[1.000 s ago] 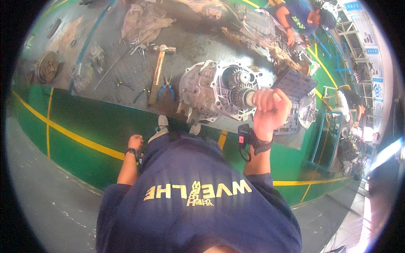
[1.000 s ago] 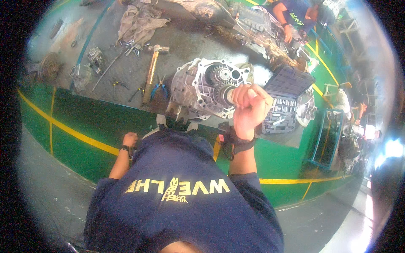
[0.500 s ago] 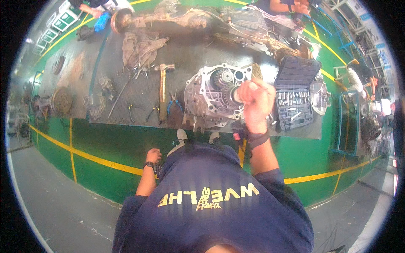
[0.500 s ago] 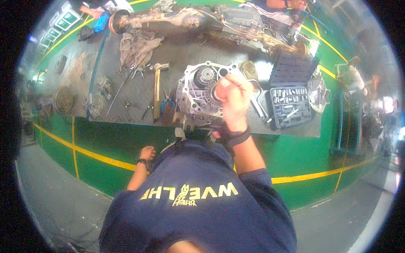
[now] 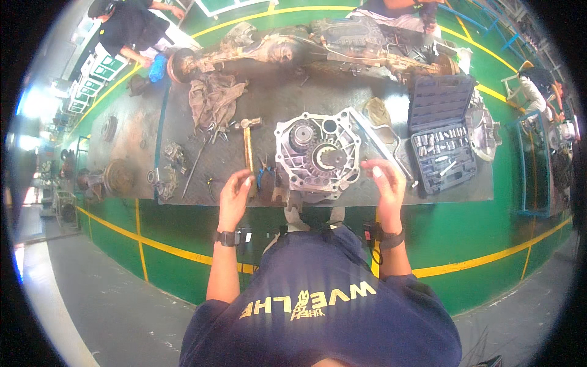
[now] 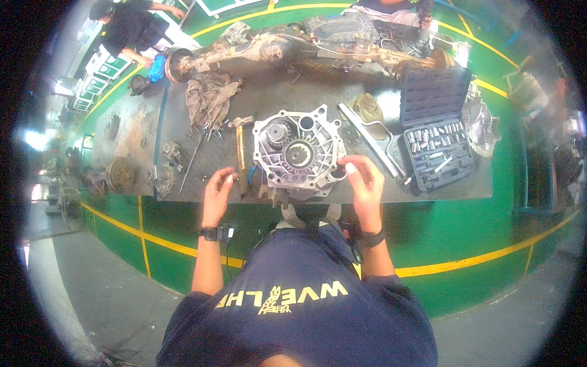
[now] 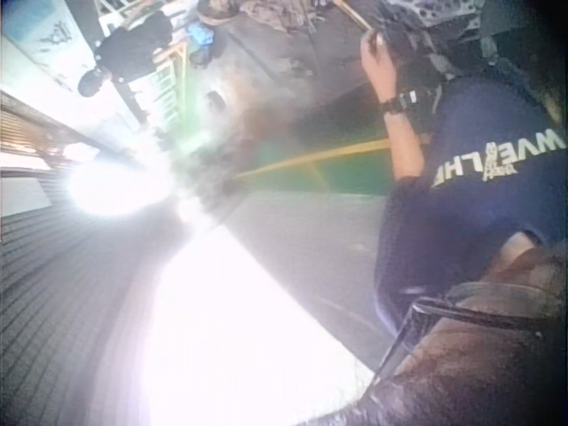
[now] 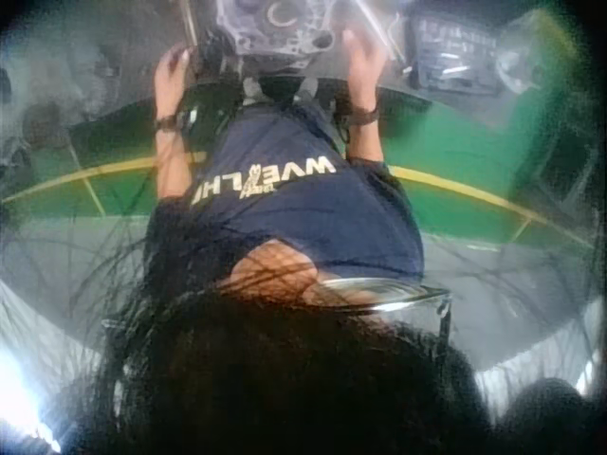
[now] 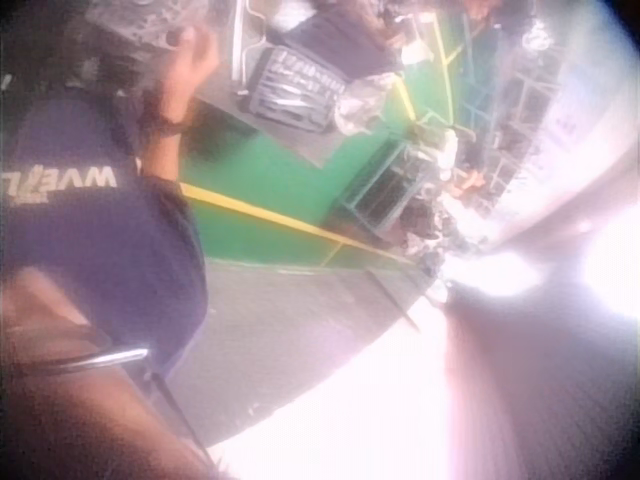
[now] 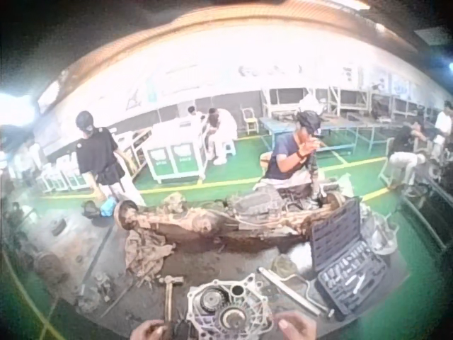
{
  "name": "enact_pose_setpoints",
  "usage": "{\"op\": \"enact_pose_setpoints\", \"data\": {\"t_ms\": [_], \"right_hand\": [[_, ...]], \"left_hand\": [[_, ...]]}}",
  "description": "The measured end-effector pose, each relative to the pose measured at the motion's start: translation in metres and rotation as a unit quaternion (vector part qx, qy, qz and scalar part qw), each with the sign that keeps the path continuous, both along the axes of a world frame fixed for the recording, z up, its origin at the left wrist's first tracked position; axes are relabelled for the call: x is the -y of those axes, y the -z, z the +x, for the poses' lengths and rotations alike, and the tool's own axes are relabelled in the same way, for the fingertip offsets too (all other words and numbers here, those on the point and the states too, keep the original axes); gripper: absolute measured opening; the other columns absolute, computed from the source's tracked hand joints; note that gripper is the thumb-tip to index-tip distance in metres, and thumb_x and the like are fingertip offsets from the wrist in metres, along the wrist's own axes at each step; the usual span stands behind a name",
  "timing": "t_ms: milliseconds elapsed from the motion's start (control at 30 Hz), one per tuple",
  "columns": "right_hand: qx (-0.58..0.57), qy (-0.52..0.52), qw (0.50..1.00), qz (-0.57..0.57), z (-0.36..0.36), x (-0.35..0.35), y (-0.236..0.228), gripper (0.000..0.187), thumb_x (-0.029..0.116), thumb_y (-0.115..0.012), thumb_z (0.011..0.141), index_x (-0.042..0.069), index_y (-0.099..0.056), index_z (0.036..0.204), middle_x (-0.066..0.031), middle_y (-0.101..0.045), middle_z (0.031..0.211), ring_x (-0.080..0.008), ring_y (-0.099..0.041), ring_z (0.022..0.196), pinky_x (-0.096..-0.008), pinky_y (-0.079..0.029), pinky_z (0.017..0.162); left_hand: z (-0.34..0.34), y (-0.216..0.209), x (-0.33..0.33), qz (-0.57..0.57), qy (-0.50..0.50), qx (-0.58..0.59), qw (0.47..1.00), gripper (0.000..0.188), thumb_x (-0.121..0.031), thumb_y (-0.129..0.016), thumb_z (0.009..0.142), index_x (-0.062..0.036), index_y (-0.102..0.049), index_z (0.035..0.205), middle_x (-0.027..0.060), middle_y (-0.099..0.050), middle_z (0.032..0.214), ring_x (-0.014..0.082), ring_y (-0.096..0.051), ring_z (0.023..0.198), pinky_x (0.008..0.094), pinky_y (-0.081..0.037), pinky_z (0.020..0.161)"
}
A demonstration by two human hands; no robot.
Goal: The person handles a metal transmission casing by hand, aligning internal gears and a shaft. They then use a hammer to strike the shaft while holding the casing on a workbench.
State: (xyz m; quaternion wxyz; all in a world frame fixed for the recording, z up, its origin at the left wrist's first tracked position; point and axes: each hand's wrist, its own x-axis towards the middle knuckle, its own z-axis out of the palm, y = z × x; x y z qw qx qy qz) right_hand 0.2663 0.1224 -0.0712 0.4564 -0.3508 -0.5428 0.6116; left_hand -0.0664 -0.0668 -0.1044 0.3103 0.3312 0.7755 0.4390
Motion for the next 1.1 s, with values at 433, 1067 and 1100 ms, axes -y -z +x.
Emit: {"op": "enact_pose_setpoints", "data": {"t_ms": [433,1067,1100], "right_hand": [[0.03,0.018,0.999,-0.023,0.035,0.007,-0.006,0.017,0.012,-0.064,0.096,-0.003,-0.07,0.103,-0.0096,-0.073,0.101,-0.0157,-0.066,0.097,-0.0308,-0.049,0.09],[0.071,0.003,0.997,-0.019,0.027,0.0,0.014,0.019,0.013,-0.066,0.095,-0.004,-0.07,0.102,-0.0104,-0.074,0.101,-0.0157,-0.067,0.096,-0.0305,-0.051,0.088],[0.084,0.002,0.996,-0.027,0.025,0.001,0.009,0.019,0.013,-0.066,0.095,-0.004,-0.07,0.103,-0.0099,-0.074,0.099,-0.0155,-0.067,0.096,-0.0302,-0.051,0.087]], "left_hand": [[0.069,-0.081,-0.11,0.134,0.076,-0.135,0.979,0.047,-0.013,-0.064,0.095,-0.0022,-0.053,0.14,0.0186,-0.053,0.142,0.0311,-0.049,0.136,0.041,-0.043,0.109],[0.029,-0.063,-0.052,0.054,0.028,-0.124,0.99,0.047,-0.015,-0.063,0.098,-0.0011,-0.053,0.142,0.0158,-0.055,0.145,0.0261,-0.051,0.136,0.039,-0.041,0.113],[0.024,-0.06,-0.042,0.053,0.016,-0.126,0.991,0.047,-0.015,-0.063,0.098,-0.0011,-0.053,0.142,0.0158,-0.055,0.145,0.0261,-0.051,0.136,0.039,-0.041,0.113]]}}
